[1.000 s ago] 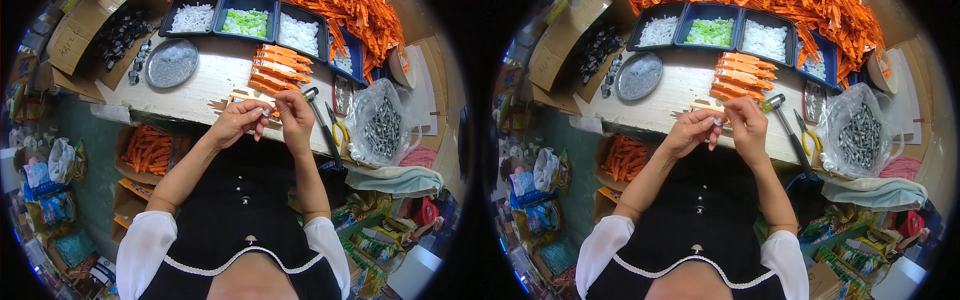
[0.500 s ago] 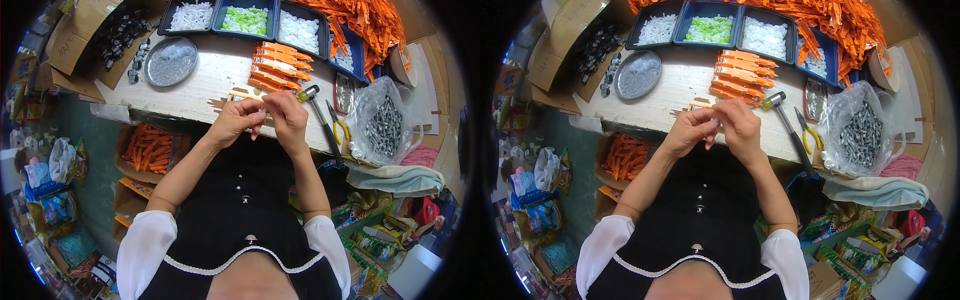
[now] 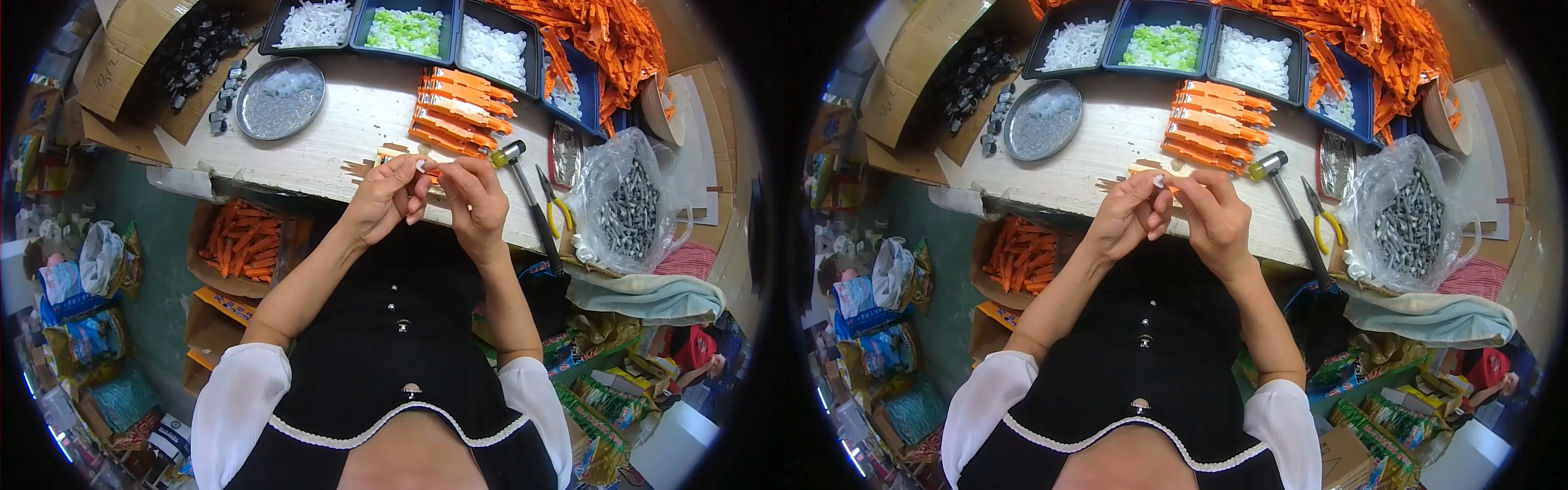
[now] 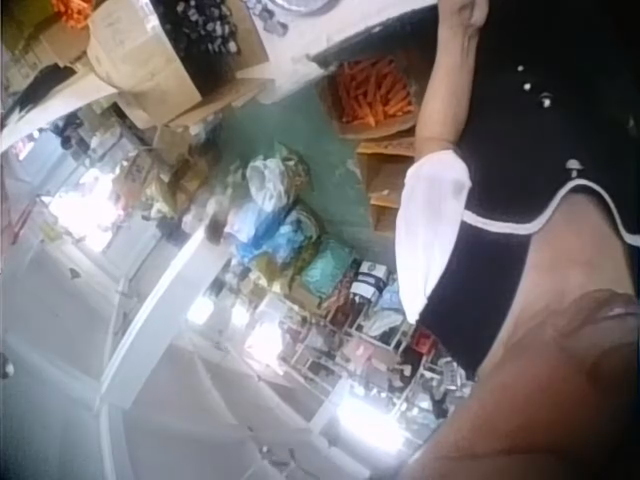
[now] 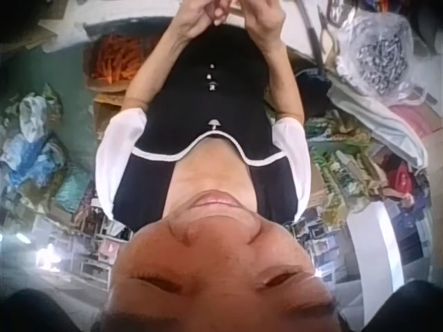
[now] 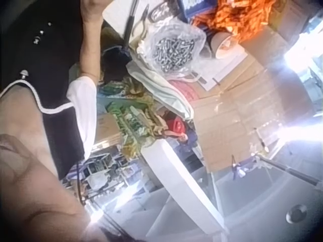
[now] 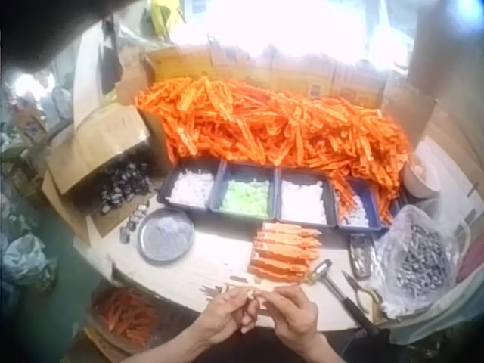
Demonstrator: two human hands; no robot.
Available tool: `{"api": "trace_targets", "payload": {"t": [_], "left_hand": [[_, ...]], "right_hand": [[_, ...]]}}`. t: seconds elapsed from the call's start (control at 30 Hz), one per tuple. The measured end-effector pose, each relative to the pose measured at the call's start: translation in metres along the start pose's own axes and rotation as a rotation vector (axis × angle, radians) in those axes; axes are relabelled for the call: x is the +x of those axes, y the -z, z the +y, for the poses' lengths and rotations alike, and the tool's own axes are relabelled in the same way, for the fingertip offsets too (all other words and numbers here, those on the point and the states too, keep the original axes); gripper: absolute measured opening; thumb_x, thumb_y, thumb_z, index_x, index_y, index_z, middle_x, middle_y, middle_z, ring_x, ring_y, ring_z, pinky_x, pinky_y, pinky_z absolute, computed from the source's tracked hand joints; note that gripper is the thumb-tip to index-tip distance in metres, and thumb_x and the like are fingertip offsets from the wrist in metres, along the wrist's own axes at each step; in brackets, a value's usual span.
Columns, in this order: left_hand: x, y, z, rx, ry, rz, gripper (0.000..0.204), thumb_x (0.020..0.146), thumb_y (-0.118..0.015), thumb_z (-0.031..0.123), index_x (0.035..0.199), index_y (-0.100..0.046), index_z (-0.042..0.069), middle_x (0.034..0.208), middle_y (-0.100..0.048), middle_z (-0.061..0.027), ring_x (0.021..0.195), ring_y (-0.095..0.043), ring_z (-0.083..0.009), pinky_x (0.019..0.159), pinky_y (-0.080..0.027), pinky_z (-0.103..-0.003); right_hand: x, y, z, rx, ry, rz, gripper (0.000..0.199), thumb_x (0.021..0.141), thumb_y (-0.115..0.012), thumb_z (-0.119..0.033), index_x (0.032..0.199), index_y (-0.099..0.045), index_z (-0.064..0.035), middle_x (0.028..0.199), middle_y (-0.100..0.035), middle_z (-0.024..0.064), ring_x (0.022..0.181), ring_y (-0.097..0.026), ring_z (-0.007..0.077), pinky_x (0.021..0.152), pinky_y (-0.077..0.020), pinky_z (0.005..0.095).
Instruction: Assembling small plastic components by inserting metal pins and tapping them into place with a mallet.
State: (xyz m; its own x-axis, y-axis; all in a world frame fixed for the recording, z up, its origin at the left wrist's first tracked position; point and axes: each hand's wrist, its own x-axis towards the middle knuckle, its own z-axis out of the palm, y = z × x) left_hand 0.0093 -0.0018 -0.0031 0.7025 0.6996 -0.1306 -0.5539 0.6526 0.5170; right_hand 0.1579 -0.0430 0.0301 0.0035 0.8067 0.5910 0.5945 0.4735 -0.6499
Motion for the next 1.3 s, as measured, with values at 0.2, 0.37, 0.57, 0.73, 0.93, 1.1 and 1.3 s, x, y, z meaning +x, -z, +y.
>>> {"api": "trace_targets", "payload": {"t": [0.2, 0.37, 0.57, 0.73, 0.93, 1.1, 1.3], "left_hand": [[0.002, -0.006, -0.005, 0.006, 0.015, 0.083, 0.030, 0.094, -0.045, 0.028, 0.110, -0.054, 0.004, 0.072, -0.050, 0.0013, 0.056, -0.048, -0.0067, 0.045, -0.039, -0.020], [0.003, -0.007, -0.011, 0.021, -0.037, 0.153, 0.031, 0.093, -0.049, 0.029, 0.111, -0.056, 0.006, 0.070, -0.049, 0.0028, 0.052, -0.046, -0.0050, 0.043, -0.037, -0.018], [-0.002, -0.006, -0.003, 0.249, -0.141, 0.229, 0.032, 0.090, -0.055, 0.025, 0.115, -0.056, 0.005, 0.071, -0.050, 0.0037, 0.052, -0.044, -0.0026, 0.044, -0.035, -0.016], [-0.002, 0.006, 0.011, 0.516, -0.307, 0.302, 0.026, 0.086, -0.060, 0.016, 0.109, -0.060, 0.005, 0.074, -0.052, 0.0027, 0.056, -0.044, -0.0033, 0.048, -0.036, -0.017], [0.000, 0.020, 0.018, 1.660, -0.803, 0.208, 0.015, 0.074, -0.067, 0.009, 0.089, -0.066, 0.007, 0.085, -0.055, -0.0014, 0.083, -0.050, -0.0151, 0.073, -0.035, -0.027], [0.007, 0.023, 0.006, 1.683, -0.750, 0.185, 0.014, 0.071, -0.068, 0.012, 0.084, -0.065, 0.010, 0.092, -0.056, -0.0006, 0.094, -0.047, -0.0180, 0.084, -0.028, -0.033], [0.014, 0.030, 0.000, 1.704, -0.750, 0.160, 0.014, 0.068, -0.067, 0.009, 0.081, -0.064, 0.011, 0.095, -0.055, 0.0002, 0.096, -0.046, -0.0185, 0.084, -0.027, -0.034]], "right_hand": [[0.000, -0.007, 0.005, -0.087, -0.006, -0.023, 0.017, 0.074, -0.066, 0.004, 0.089, -0.062, -0.0008, 0.079, -0.057, 0.0090, 0.066, -0.059, 0.0194, 0.056, -0.0474, 0.0268], [0.000, -0.012, 0.009, -0.107, 0.012, -0.021, 0.016, 0.074, -0.066, 0.004, 0.089, -0.062, -0.0003, 0.080, -0.057, 0.0089, 0.063, -0.058, 0.0178, 0.054, -0.0467, 0.0254], [0.001, -0.005, 0.010, -0.088, -0.049, -0.051, 0.013, 0.074, -0.064, 0.005, 0.086, -0.060, 0.0006, 0.080, -0.057, 0.0086, 0.060, -0.056, 0.0142, 0.050, -0.0439, 0.0240], [0.004, 0.002, 0.020, -0.218, 0.010, -0.185, 0.010, 0.074, -0.065, -0.001, 0.082, -0.060, -0.0018, 0.079, -0.057, 0.0082, 0.060, -0.057, 0.0210, 0.053, -0.0452, 0.0287], [0.005, 0.003, 0.031, -0.375, 0.031, -0.375, 0.008, 0.074, -0.064, -0.007, 0.079, -0.058, -0.0060, 0.075, -0.055, 0.0069, 0.065, -0.058, 0.0254, 0.055, -0.0455, 0.0349], [0.009, -0.004, 0.035, -0.430, 0.037, -0.479, 0.008, 0.075, -0.063, -0.011, 0.078, -0.057, -0.0069, 0.076, -0.053, 0.0071, 0.065, -0.057, 0.0256, 0.055, -0.0449, 0.0356], [0.018, -0.005, 0.036, -0.474, 0.061, -0.599, 0.010, 0.074, -0.063, -0.013, 0.074, -0.055, -0.0064, 0.076, -0.052, 0.0076, 0.064, -0.057, 0.0268, 0.055, -0.0447, 0.0371]]}}
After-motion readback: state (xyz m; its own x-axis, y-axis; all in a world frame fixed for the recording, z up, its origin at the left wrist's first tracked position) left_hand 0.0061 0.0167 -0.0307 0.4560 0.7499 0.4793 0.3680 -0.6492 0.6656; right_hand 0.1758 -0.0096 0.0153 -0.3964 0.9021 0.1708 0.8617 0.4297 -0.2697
